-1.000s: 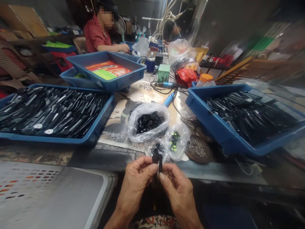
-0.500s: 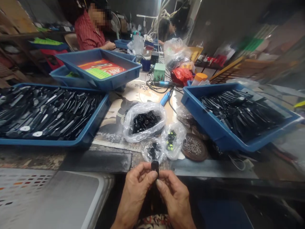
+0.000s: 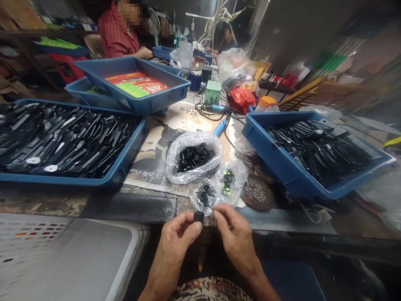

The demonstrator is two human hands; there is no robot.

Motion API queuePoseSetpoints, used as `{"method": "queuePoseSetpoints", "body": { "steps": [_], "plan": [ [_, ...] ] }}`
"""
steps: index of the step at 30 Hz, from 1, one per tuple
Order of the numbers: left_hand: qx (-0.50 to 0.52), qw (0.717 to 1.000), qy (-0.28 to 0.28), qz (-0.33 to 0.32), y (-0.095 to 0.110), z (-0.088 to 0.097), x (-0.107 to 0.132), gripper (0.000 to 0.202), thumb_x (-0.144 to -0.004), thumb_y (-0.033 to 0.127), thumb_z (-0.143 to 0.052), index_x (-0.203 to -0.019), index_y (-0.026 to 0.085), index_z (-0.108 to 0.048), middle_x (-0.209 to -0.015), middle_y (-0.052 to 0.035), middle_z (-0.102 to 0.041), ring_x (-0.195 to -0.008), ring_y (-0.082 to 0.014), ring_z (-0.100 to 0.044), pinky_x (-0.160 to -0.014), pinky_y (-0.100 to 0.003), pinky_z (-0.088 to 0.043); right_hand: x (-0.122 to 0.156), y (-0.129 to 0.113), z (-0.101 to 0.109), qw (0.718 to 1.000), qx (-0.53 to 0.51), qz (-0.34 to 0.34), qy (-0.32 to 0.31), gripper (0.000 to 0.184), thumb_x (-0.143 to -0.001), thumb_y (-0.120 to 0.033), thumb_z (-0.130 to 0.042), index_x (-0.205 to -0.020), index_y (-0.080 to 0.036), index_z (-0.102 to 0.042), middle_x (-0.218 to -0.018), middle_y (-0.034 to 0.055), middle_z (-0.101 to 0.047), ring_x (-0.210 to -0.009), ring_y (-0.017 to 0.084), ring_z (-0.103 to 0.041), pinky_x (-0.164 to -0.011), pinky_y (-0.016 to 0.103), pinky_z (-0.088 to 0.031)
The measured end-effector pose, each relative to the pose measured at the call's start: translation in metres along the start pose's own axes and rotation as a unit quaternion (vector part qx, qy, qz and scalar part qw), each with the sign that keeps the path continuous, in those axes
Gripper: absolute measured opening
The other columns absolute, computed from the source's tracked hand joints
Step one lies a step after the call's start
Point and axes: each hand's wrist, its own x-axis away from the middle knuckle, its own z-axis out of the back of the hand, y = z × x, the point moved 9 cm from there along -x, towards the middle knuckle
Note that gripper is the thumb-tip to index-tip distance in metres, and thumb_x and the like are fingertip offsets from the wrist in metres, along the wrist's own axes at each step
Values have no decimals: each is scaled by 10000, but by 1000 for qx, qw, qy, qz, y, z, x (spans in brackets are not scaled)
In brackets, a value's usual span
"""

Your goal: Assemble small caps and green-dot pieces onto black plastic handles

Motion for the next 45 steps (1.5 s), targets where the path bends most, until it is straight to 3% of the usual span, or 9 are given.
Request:
{"method": "queuePoseSetpoints", "body": {
  "steps": [5,11,16,21,25,31,35,39,45],
  "plan": [
    [21,1000,4,-14,5,4,3,180,-804,315,-586,-766,142,-616,-720,-26,-621,-679,-131,-536,-663,-219,-423,-31,-8,-17,973,189,129,-40,207,-874,-96,-381,-872,-153,-580,-788,73,-568,-744,184,-545,-680,286,-428],
    [35,999,-7,-17,5,6,3,201,-853,328,-530,-777,146,-572,-609,-3,-584,-539,-93,-495,-611,-219,-410,-34,7,-47,911,374,123,-125,221,-808,-31,-454,-934,-141,-598,-887,85,-575,-793,219,-553,-620,289,-391],
    [48,999,-13,-5,-1,6,-3,204,-872,351,-508,-824,155,-541,-623,13,-565,-456,-68,-420,-469,-200,-363,-34,8,-48,901,395,125,-124,222,-811,-36,-453,-928,-156,-598,-860,76,-571,-779,212,-546,-590,281,-365],
    [36,999,-3,-15,0,4,-9,176,-859,320,-526,-828,148,-534,-657,10,-576,-460,-56,-422,-427,-172,-335,-33,8,-46,920,347,136,-119,234,-839,-52,-393,-926,-150,-588,-818,80,-548,-743,196,-529,-627,280,-385],
    [12,1000,-5,-25,2,1,-12,179,-855,325,-525,-856,147,-519,-650,4,-592,-446,-53,-430,-415,-167,-336,-35,5,-34,957,250,140,-53,209,-867,-85,-358,-848,-154,-554,-787,74,-533,-747,190,-517,-667,291,-403],
    [-18,999,-2,-32,3,-4,-16,163,-863,310,-509,-869,148,-485,-664,0,-605,-444,-47,-437,-402,-158,-323,-38,15,-7,998,56,17,36,107,-864,-200,-453,-849,-167,-553,-738,20,-555,-657,137,-517,-621,250,-428],
    [-28,999,0,-32,1,-6,-18,164,-860,314,-515,-874,168,-441,-647,14,-608,-434,-50,-439,-390,-155,-322,-34,21,7,993,-79,-71,50,104,-805,-263,-570,-836,-163,-574,-647,-22,-525,-529,93,-460,-486,204,-381],
    [-32,999,-3,-30,1,-9,-16,178,-859,320,-517,-885,181,-409,-648,21,-614,-430,-49,-436,-390,-154,-318,-27,23,-5,967,-213,-136,-29,166,-807,-323,-590,-785,-161,-560,-524,-58,-452,-421,66,-387,-391,178,-317],
    [-39,999,-15,-25,2,-13,-14,186,-866,336,-500,-898,187,-394,-708,-3,-646,-452,-58,-448,-423,-173,-353,-21,22,-12,961,-222,-161,-45,198,-803,-342,-598,-752,-154,-562,-518,-63,-417,-436,60,-359,-404,175,-290]
  ]
}}
